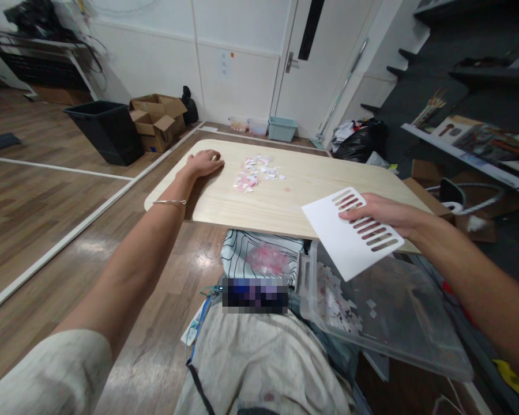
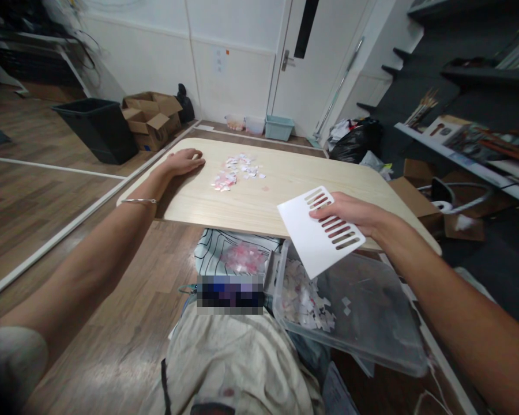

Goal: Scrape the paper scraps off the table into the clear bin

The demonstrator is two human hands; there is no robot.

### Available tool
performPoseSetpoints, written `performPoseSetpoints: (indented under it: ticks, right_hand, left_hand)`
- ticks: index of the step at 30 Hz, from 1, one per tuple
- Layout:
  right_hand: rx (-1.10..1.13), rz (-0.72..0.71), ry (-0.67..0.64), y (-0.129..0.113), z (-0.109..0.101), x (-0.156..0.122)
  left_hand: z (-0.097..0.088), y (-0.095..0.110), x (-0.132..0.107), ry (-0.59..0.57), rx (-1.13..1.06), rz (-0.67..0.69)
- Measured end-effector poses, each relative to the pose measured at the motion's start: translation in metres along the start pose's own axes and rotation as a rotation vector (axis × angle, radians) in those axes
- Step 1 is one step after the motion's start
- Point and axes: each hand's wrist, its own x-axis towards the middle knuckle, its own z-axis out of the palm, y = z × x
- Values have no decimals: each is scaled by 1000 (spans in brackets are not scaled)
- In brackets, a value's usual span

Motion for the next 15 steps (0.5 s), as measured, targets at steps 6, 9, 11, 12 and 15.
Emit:
performPoseSetpoints:
  ticks: [6, 9, 11, 12, 15]
  right_hand:
    - [366, 92, -89, -14, 30, 18]
    - [366, 81, -110, -25, 41, 20]
    - [364, 72, -119, -31, 47, 20]
    - [364, 68, -124, -33, 49, 20]
    - [362, 56, -138, -36, 53, 22]
  left_hand:
    - [1, -1, 1, 15, -10, 17]
    - [0, -1, 0, 16, -3, 12]
    - [0, 0, -2, 19, -7, 7]
    - [-1, 1, -2, 18, -9, 4]
    - [-1, 1, -2, 11, -13, 0]
